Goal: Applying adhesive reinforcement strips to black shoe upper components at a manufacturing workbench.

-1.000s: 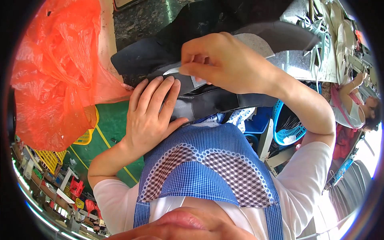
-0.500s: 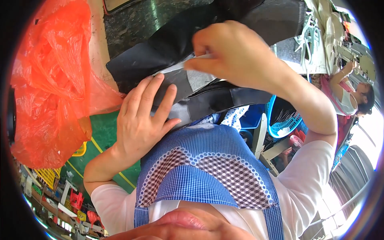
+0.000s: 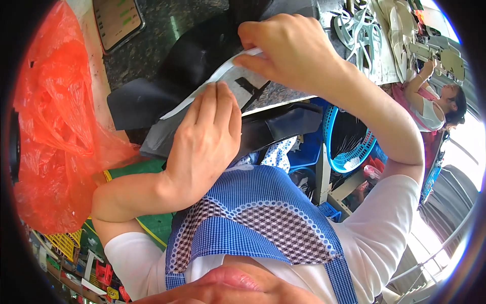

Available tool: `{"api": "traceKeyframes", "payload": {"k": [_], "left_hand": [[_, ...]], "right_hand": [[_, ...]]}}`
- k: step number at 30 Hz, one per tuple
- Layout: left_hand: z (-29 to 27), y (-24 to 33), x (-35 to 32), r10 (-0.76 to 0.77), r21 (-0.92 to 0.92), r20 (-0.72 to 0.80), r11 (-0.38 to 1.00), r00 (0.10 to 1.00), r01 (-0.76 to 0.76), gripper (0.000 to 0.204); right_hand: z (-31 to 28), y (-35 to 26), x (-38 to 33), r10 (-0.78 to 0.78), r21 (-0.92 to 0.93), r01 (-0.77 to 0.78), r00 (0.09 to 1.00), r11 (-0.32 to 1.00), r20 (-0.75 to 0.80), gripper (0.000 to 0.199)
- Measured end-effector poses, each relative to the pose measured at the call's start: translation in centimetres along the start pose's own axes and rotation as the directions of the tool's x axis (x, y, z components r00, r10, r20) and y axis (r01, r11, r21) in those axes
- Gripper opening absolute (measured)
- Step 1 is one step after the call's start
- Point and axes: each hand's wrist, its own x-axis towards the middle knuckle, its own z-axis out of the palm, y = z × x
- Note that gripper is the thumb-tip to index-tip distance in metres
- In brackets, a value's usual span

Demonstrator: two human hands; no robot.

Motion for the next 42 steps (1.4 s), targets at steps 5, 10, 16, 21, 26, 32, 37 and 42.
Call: {"api": "traceKeyframes", "payload": {"k": [5, 10, 16, 21, 26, 32, 37, 42], "left_hand": [[-0.1, 0.0, 2.1, 0.031, 0.141, -0.081, 0.99, 0.996, -0.02, 0.041], [-0.9, -2.6, 2.5, 0.133, 0.079, 0.013, 0.988, 0.991, -0.134, 0.039], [-1.0, -2.4, 2.6, 0.14, 0.086, 0.049, 0.986, 0.989, -0.144, 0.038], [-0.7, -2.3, 2.9, 0.101, 0.02, 0.004, 0.995, 0.995, -0.101, 0.034], [-0.9, -2.1, 4.4, 0.082, -0.009, -0.06, 0.997, 0.995, -0.082, 0.032], [-0.6, -1.3, 5.9, 0.047, 0.112, -0.036, 0.993, 0.998, -0.043, 0.055], [-0.7, -1.7, 8.2, 0.02, -0.025, 0.002, 0.999, 1.0, -0.02, 0.081], [-0.8, -2.0, 8.9, -0.001, -0.081, 0.011, 0.997, 1.0, 0.002, 0.079]], "right_hand": [[1.5, 2.3, 0.1, 0.093, 0.367, -0.1, 0.995, 0.925, 0.037, 0.024], [0.9, 3.0, -1.4, 0.117, 0.092, -0.117, 0.993, 0.989, 0.008, 0.021], [1.5, 4.7, -2.2, 0.155, 0.564, -0.15, 0.987, 0.812, 0.038, 0.016], [2.3, 5.2, -2.6, 0.166, 0.639, -0.14, 0.986, 0.757, 0.02, 0.018], [2.9, 4.7, -1.7, 0.106, 0.289, -0.085, 0.993, 0.953, -0.055, 0.019], [2.7, 7.1, -3.0, 0.222, 0.614, -0.175, 0.975, 0.77, -0.001, 0.019], [3.0, 6.9, -2.5, 0.269, 0.563, -0.194, 0.962, 0.803, -0.052, 0.02], [3.0, 8.1, -1.9, 0.155, 0.224, -0.099, 0.957, 0.969, -0.245, 0.026]]}}
